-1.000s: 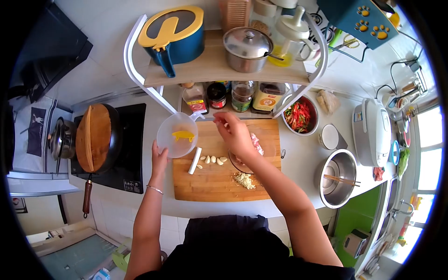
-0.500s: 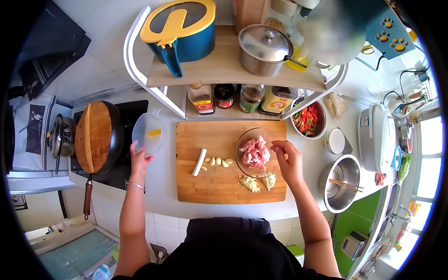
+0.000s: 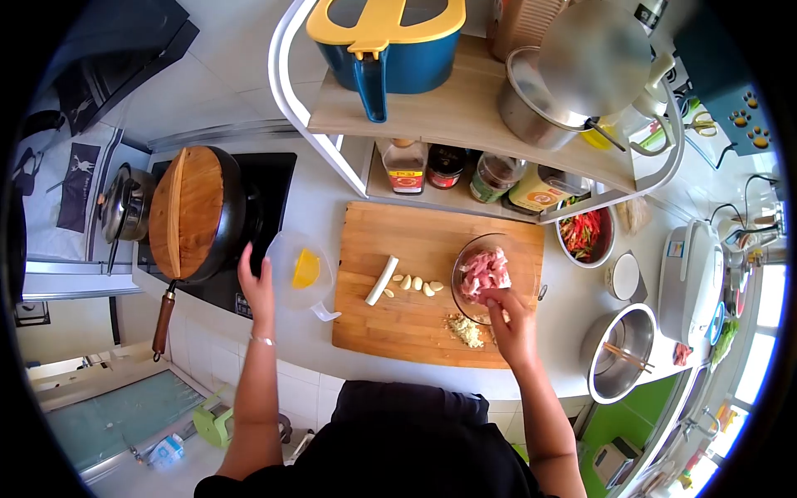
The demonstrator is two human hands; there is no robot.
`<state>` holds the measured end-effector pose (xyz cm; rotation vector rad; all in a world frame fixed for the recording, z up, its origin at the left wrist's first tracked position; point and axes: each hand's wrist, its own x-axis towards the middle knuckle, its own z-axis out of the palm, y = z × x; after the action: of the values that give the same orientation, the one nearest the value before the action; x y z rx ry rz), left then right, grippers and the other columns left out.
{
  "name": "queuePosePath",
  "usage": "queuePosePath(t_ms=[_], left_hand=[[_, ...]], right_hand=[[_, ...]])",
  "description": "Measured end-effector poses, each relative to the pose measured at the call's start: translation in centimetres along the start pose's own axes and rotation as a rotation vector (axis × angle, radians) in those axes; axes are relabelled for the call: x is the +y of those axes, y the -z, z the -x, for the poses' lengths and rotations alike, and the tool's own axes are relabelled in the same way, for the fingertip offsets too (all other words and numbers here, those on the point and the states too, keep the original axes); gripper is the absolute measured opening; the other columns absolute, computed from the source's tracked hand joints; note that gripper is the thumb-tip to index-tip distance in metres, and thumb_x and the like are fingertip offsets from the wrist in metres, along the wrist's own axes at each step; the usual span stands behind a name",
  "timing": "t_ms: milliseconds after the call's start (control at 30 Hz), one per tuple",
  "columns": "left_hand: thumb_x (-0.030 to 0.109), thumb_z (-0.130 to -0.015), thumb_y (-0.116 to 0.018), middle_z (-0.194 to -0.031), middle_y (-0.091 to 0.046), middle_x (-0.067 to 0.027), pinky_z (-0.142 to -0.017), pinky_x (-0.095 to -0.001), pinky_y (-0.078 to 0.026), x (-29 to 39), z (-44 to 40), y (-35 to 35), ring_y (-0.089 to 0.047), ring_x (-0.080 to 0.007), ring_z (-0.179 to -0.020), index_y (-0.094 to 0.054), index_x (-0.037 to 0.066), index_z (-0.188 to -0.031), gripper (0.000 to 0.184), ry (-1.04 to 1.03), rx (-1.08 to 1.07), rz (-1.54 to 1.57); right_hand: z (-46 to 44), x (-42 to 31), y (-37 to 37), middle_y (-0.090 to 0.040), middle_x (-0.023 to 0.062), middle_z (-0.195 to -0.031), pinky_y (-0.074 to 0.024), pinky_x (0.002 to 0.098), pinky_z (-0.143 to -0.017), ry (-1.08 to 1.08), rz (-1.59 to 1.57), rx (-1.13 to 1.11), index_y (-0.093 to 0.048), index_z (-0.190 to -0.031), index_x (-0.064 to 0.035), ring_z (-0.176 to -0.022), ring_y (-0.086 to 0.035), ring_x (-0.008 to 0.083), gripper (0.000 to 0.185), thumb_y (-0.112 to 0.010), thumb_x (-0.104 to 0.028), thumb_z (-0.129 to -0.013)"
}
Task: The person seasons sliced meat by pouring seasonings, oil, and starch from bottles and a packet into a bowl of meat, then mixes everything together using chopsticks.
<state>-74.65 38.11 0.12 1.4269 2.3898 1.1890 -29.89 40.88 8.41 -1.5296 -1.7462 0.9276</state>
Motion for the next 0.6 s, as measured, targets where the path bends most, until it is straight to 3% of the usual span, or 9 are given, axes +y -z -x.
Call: queuePosePath(t_ms=[33,100,133,200,233,333,433,533,600], left_hand=[[0.016,-0.089,-0.062,-0.132,-0.051,-0.0145,-0.104,-0.0365,-0.036,-2.7,2.8,-0.9,-0.051,-0.0284,-0.119,-0.042,0.004,-0.137,0.053,0.179,0.128,0.21],[0.018,-0.088,-0.062,-0.134,-0.047,-0.0126,-0.096,-0.0379,-0.044,-3.5,6.4,-1.2,-0.051,-0.0249,-0.117,-0.033,0.008,-0.142,0.062,0.594,-0.071,0.448],[0.018,-0.088,-0.062,-0.134,-0.047,-0.0126,-0.096,-0.0379,-0.044,-1.5,6.5,-1.4,-0.051,-0.0249,-0.117,-0.033,0.008,-0.142,0.062,0.591,-0.077,0.452],[0.021,-0.086,-0.062,-0.136,-0.043,-0.0131,-0.082,-0.0411,-0.051,2.4,6.5,-1.7,-0.052,-0.0255,-0.114,-0.027,0.01,-0.144,0.069,0.845,-0.245,0.725],[0.025,-0.085,-0.062,-0.137,-0.041,-0.0143,-0.071,-0.0414,-0.054,0.8,5.2,-3.2,-0.054,-0.0279,-0.111,-0.025,0.012,-0.144,0.071,0.825,-0.264,0.686],[0.019,-0.08,-0.062,-0.123,-0.052,-0.0146,-0.059,-0.0411,-0.054,-1.6,-0.6,-6.6,-0.065,-0.0313,-0.082,-0.027,0.015,-0.14,0.069,0.812,-0.334,0.68],[0.019,-0.082,-0.052,-0.11,-0.059,-0.0091,-0.051,-0.035,-0.049,-1.6,-7.4,-9.2,-0.065,-0.0262,-0.074,-0.033,0.02,-0.13,0.052,0.762,-0.441,0.597],[0.026,-0.085,-0.052,-0.113,-0.058,-0.0039,-0.061,-0.0373,-0.046,-0.6,-12.0,-11.4,-0.063,-0.0238,-0.085,-0.037,0.023,-0.13,0.048,0.715,-0.514,0.508],[0.029,-0.086,-0.054,-0.116,-0.057,-0.0036,-0.066,-0.0383,-0.047,-1.4,-14.1,-13.2,-0.061,-0.0246,-0.094,-0.037,0.024,-0.133,0.051,0.68,-0.55,0.56]], right_hand=[[0.3,0.0,0.3,-0.067,0.0122,-0.084,-0.0496,0.0305,-0.071,0.011,0.013,0.022,-0.065,-0.096,0.0009,-0.077,-0.065,0.023,0.012,-0.056,0.002,-0.088],[0.6,0.9,0.7,-0.067,0.0129,-0.084,-0.05,0.0308,-0.071,-0.027,-0.036,0.067,-0.065,-0.096,0.0008,-0.078,-0.065,0.0223,0.013,-0.056,0.003,-0.088],[0.7,1.2,1.0,-0.067,0.0134,-0.084,-0.0502,0.0309,-0.071,-0.046,-0.037,0.08,-0.065,-0.096,0.0008,-0.078,-0.065,0.0221,0.013,-0.056,0.004,-0.087],[-0.4,1.3,1.4,-0.067,0.0134,-0.085,-0.0503,0.031,-0.072,-0.035,-0.035,0.099,-0.065,-0.098,0.0007,-0.078,-0.065,0.022,0.013,-0.057,0.003,-0.087],[-1.2,1.2,2.2,-0.067,0.0135,-0.085,-0.0504,0.0311,-0.072,-0.023,-0.029,0.123,-0.065,-0.099,0.0006,-0.079,-0.065,0.022,0.014,-0.058,0.002,-0.087],[-3.9,0.3,4.2,-0.067,0.0119,-0.09,-0.0502,0.0305,-0.073,0.0,0.06,0.22,-0.064,-0.108,-0.0009,-0.08,-0.064,0.022,0.02,-0.062,-0.003,-0.087],[-7.0,1.1,6.0,-0.059,0.0141,-0.117,-0.0485,0.0343,-0.087,0.135,0.163,0.391,-0.049,-0.128,-0.0014,-0.102,-0.06,0.0252,0.044,-0.059,0.001,-0.085],[-9.9,0.7,6.3,-0.045,0.0194,-0.132,-0.04,0.0396,-0.102,0.205,0.157,0.544,-0.036,-0.139,-0.0005,-0.12,-0.048,0.0338,0.059,-0.059,0.001,-0.084],[-11.4,0.8,5.5,-0.041,0.0219,-0.134,-0.0362,0.0434,-0.104,0.238,0.466,0.689,-0.033,-0.14,0.0005,-0.122,-0.044,0.0388,0.061,-0.06,-0.002,-0.084]])
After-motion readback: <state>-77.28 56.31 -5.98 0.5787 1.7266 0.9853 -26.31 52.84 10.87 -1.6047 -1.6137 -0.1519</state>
